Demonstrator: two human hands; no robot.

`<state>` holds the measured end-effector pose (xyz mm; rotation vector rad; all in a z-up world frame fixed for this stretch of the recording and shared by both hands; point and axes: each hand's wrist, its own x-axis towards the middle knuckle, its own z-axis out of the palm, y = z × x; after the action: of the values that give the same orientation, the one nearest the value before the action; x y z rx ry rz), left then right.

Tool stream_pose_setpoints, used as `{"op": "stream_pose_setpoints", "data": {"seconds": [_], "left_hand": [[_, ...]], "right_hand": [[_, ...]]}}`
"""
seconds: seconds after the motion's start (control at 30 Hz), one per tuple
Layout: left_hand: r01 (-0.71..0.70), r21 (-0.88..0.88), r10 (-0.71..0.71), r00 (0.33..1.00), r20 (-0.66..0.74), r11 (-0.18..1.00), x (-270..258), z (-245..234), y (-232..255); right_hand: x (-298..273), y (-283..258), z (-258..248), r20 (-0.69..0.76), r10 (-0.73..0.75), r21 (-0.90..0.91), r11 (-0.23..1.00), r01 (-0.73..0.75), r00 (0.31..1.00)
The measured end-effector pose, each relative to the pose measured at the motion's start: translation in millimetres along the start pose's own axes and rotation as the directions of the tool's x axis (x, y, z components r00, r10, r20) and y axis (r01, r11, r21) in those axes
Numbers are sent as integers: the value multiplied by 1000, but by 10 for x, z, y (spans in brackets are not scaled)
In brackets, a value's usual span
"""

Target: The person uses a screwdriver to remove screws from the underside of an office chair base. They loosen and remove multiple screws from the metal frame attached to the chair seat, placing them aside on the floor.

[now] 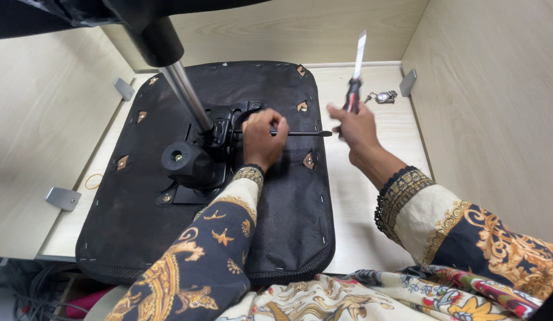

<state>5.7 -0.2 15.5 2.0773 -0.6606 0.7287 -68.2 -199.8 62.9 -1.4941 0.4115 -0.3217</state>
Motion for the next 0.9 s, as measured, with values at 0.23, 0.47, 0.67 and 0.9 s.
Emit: {"op": "stream_pose_setpoints", "data": {"seconds": [0.23, 0.47, 0.67, 0.9], "left_hand": [[61, -170, -152, 788, -597, 984, 398, -105, 196], [-12, -443, -329, 653, -682, 896, 951, -986, 167], [-118, -502, -234, 779, -582, 857, 1154, -1361, 83], [-51, -396, -230, 743, -629, 917, 1209, -1308, 9]], "right_hand": [[5, -402, 99, 5, -317, 312, 902, 300, 948], [-264, -899, 324, 161, -388, 452, 846, 282, 907], [-88, -1200, 348, 261, -367, 655, 747, 116, 893], [21, -1317, 328, 231, -169, 658, 752, -26, 958]]}}
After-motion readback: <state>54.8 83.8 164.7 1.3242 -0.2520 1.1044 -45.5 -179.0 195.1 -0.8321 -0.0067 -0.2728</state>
